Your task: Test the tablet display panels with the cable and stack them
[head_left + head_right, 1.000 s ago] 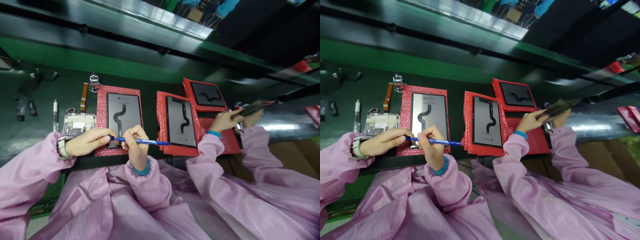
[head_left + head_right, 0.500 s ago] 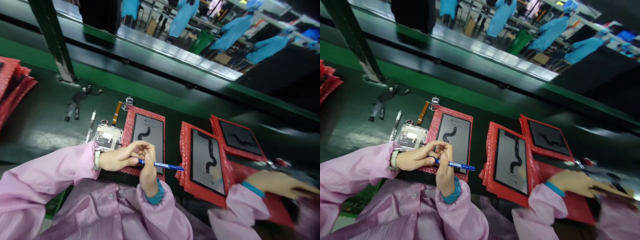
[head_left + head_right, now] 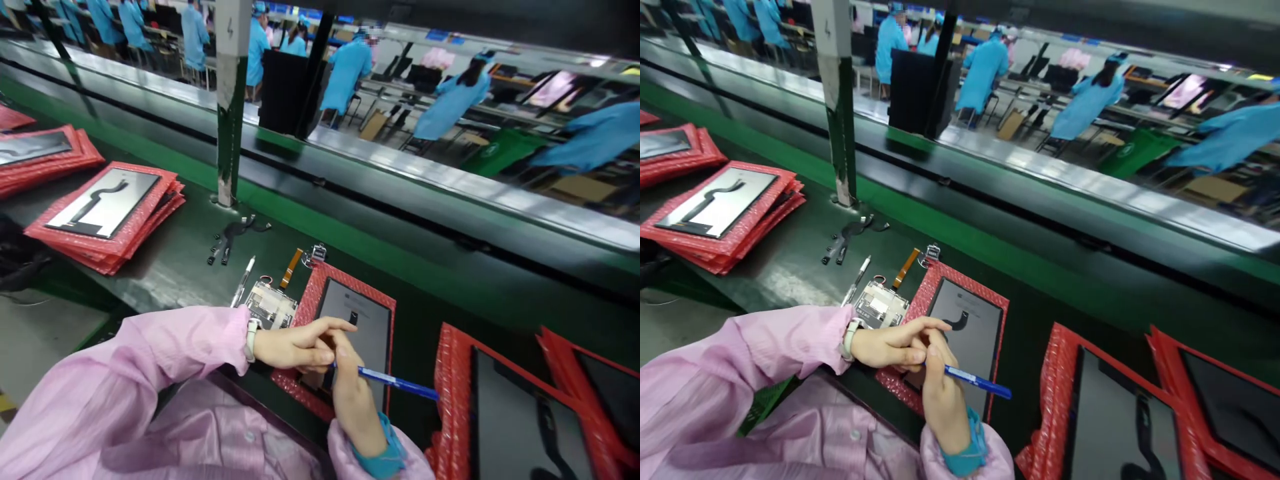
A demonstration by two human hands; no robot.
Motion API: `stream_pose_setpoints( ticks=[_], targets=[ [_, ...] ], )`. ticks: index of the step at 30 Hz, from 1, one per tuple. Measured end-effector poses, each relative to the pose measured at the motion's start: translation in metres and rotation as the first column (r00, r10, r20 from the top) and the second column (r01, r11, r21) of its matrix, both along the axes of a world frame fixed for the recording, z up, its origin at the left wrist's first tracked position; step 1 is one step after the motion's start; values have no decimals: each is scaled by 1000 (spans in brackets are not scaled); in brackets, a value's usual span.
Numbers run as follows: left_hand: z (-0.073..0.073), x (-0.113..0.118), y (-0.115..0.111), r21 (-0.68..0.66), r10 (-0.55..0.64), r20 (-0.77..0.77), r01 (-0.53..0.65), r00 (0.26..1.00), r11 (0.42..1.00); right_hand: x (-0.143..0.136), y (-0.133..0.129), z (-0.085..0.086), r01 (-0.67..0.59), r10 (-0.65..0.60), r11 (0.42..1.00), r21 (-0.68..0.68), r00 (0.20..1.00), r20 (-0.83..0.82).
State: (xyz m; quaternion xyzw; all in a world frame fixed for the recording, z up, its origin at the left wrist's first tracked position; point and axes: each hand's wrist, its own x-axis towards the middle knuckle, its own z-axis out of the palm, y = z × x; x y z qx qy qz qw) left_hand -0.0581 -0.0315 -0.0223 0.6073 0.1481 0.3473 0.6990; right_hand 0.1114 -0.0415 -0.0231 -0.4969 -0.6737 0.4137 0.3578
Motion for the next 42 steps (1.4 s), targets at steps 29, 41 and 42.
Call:
stream_pose_setpoints(
  ticks=[29,41,42],
  targets=[
    [-10,-61,83,618,861,-408,-601,305,506,28,80,0,-183,44,975,128,721,692],
    [5,-51,81,171,790,-116,-771,602,613,31,63,12,-144,146,988,-56,755,639],
    [6,-50,81,175,793,-108,-774,600,609,31,62,13,-138,150,988,-70,754,640]
  ],
)
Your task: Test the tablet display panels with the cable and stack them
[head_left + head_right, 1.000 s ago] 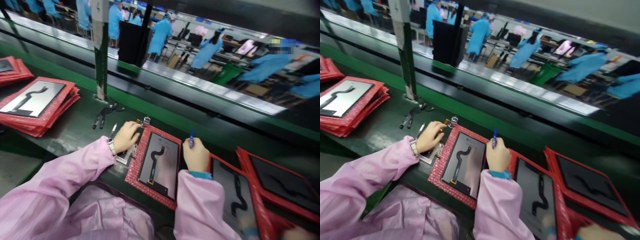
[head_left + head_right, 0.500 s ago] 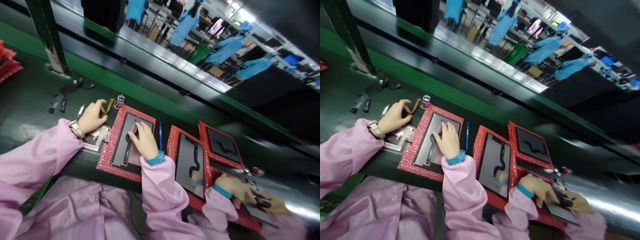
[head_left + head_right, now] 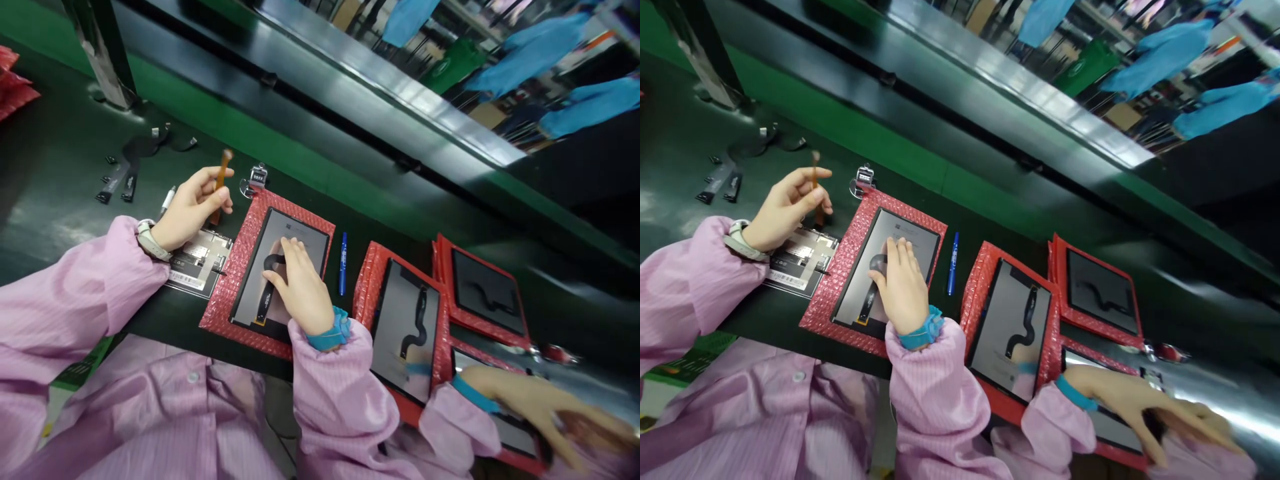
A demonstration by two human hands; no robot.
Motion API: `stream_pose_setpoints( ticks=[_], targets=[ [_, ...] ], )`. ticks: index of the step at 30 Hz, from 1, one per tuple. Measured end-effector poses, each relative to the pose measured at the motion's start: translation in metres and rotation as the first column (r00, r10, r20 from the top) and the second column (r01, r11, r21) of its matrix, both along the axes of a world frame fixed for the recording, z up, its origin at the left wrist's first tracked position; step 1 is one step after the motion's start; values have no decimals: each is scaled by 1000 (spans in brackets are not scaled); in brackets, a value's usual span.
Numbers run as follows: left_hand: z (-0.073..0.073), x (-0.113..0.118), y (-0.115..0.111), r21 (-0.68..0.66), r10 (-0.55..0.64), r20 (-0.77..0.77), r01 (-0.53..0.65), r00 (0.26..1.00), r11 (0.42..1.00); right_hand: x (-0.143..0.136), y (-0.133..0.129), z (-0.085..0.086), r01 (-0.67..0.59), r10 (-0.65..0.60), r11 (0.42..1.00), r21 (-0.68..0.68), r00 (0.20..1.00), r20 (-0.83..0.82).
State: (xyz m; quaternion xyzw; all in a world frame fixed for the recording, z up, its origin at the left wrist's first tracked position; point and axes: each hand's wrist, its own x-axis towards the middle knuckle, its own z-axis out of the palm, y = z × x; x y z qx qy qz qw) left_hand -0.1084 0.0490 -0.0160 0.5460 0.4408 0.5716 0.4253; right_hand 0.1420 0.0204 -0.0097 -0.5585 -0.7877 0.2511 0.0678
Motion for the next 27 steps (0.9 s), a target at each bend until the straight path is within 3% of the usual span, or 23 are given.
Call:
stream_pose_setpoints(
  ticks=[4,8,12,15,19,22,27],
  targets=[
    [7,4,-4,43,38,-13,-37,999,998,-3,-4,3,58,-57,998,21,998,-22],
    [14,6,-8,59,58,-72,-53,996,997,-6,-3,-2,104,-78,988,110,973,-219],
    [17,8,-13,20,-26,-67,28,997,999,-12,-1,-10,157,-111,987,41,835,-539],
    [17,9,-16,-13,-85,-116,84,990,996,-20,-4,-12,189,-152,982,-15,741,-654],
    [18,8,-19,15,-129,-336,142,933,990,-25,-11,-10,43,-45,999,-20,714,-699],
    [19,9,-19,64,-176,-463,231,868,971,-25,-12,-5,-37,95,995,98,710,-698],
    [21,13,-19,29,-283,-483,338,829,941,-23,-6,-1,-141,304,943,300,732,-610]
  ],
)
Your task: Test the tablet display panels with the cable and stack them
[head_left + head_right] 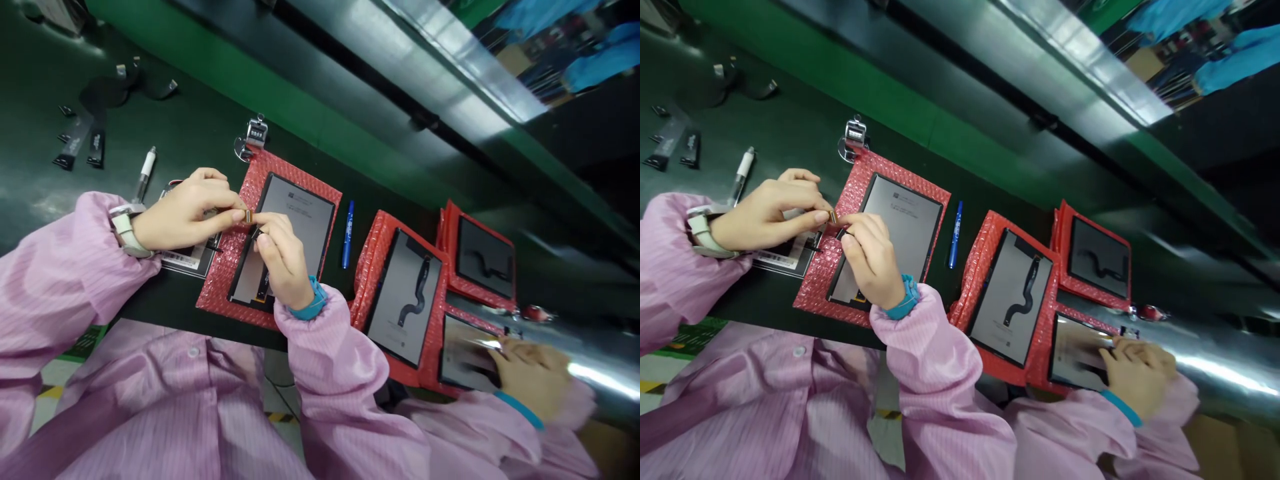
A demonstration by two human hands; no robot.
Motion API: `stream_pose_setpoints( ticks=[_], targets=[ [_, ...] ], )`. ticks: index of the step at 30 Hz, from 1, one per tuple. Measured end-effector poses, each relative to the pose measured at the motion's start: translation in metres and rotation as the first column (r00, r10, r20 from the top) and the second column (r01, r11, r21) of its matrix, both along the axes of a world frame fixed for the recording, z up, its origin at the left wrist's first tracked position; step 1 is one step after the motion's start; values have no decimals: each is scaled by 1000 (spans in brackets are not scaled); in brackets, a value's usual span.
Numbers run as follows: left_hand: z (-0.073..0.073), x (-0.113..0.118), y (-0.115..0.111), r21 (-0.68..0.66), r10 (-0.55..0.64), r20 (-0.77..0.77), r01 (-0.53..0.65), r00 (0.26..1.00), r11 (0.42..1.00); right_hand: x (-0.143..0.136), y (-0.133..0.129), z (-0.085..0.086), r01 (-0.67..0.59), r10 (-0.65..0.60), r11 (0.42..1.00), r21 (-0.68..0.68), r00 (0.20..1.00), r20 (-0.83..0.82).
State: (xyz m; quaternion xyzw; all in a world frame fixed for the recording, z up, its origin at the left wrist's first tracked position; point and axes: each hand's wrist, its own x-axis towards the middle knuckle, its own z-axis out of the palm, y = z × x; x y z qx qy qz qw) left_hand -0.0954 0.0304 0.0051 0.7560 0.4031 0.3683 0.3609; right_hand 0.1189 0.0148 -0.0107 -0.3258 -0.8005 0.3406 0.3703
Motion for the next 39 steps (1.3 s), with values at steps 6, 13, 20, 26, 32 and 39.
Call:
stream_pose_setpoints(
  ticks=[6,13,20,26,32,39],
  targets=[
    [0,5,-3,-120,-46,22,49,999,992,3,2,-2,-73,68,995,75,995,67],
    [-1,6,-4,-86,-139,-6,138,990,987,1,2,-4,-93,85,994,62,988,125],
    [0,9,-5,-170,-100,58,109,993,979,1,2,-5,-85,74,993,82,990,124],
    [-5,9,-5,-112,-91,-5,90,996,990,2,3,-6,-86,71,993,83,983,167],
    [-9,6,-7,85,-133,-178,150,975,985,4,2,-6,-93,65,992,90,959,275],
    [-12,3,-8,171,-103,-222,143,970,975,6,5,-7,-94,59,990,107,955,292]
  ],
)
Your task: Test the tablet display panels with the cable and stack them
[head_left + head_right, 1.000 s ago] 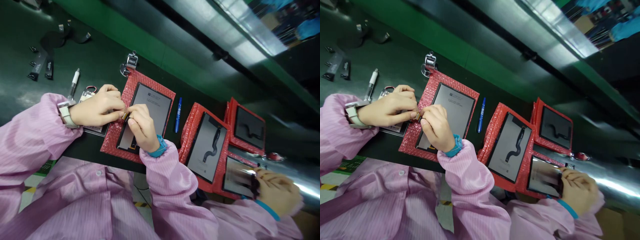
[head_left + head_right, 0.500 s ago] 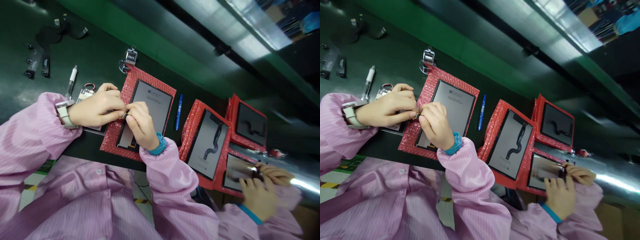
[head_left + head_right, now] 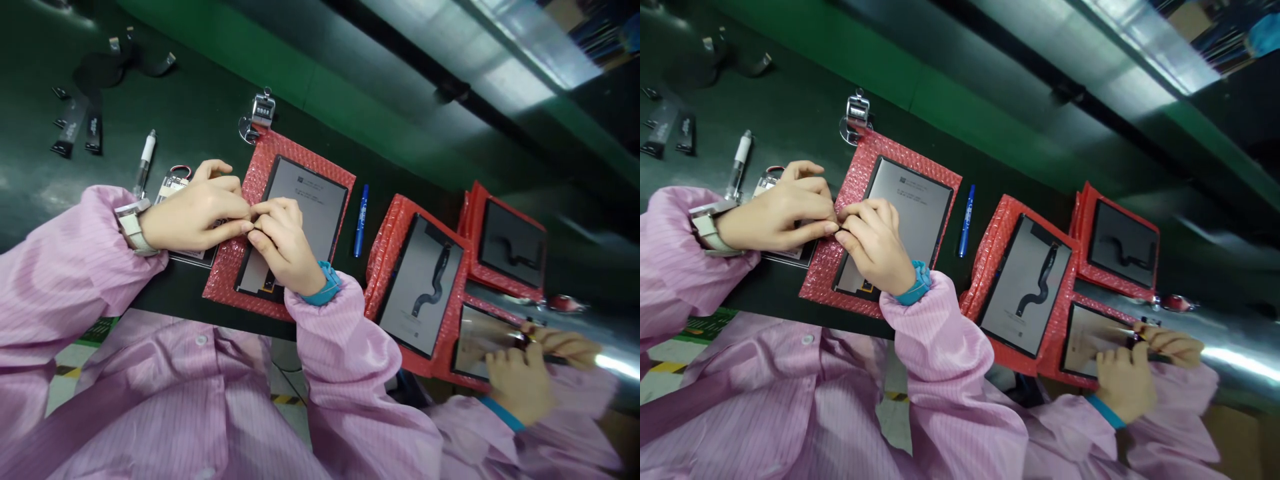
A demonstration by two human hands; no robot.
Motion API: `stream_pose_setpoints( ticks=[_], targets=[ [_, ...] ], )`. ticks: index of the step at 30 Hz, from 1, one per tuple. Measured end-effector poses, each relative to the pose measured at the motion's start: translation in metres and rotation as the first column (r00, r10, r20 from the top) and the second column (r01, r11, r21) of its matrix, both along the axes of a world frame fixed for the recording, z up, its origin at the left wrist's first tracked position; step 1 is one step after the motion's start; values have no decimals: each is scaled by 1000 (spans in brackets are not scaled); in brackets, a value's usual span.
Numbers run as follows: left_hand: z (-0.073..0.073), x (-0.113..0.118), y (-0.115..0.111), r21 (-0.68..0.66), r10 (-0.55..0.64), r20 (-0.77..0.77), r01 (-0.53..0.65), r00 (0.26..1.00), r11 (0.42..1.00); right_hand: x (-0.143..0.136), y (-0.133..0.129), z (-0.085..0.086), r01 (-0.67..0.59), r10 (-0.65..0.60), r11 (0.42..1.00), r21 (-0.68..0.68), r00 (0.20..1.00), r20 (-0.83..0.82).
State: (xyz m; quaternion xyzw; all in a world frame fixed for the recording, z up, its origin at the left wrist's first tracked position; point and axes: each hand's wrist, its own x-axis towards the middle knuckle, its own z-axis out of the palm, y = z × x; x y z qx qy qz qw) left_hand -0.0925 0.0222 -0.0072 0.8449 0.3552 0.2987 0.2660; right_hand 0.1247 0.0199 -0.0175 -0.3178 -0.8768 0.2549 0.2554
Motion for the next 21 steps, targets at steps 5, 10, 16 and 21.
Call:
stream_pose_setpoints(
  ticks=[5,10,16,21],
  targets=[
    [5,-2,1,-34,30,-4,-31,1000,999,1,3,2,-4,4,1000,25,1000,22],
    [5,1,1,-44,64,-13,-64,998,997,1,2,2,1,-3,1000,30,998,65],
    [0,5,-1,51,97,-3,-97,995,994,-2,2,-1,-2,1,999,53,1000,27],
    [15,-7,-8,204,367,212,-408,906,890,2,8,-2,56,-54,998,17,990,-129]
  ],
)
